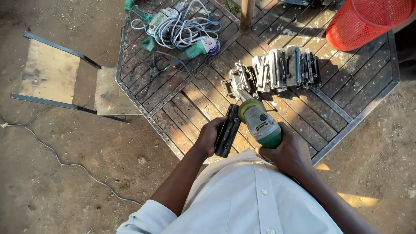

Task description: A person uses a handheld angle grinder to smooth the edges of small metal fabrication parts on a wooden workbench.

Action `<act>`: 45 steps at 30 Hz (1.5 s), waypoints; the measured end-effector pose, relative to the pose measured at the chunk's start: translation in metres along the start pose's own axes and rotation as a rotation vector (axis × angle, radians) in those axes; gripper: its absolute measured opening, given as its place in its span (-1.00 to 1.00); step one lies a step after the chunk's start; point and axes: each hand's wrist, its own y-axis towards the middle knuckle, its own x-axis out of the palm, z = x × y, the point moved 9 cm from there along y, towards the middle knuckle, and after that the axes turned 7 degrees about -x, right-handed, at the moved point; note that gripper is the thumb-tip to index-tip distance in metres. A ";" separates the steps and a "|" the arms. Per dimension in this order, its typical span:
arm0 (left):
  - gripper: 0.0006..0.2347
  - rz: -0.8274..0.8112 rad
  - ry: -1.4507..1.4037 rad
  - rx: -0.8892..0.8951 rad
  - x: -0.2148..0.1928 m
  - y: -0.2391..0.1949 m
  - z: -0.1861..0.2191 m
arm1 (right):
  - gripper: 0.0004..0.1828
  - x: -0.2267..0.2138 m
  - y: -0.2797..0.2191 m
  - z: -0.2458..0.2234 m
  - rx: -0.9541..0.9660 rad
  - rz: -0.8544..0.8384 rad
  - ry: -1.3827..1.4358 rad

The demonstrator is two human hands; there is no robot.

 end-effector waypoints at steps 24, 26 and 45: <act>-0.77 -0.161 0.225 0.598 0.115 -0.051 0.075 | -0.34 0.013 0.034 0.019 -0.013 -0.382 0.419; -0.78 -0.189 0.237 0.580 0.096 -0.021 0.068 | -0.36 0.007 0.033 0.010 -0.006 -0.391 0.360; -0.79 -0.112 -0.085 0.560 0.062 -0.002 0.073 | -0.30 -0.003 0.039 0.007 0.056 -0.380 0.127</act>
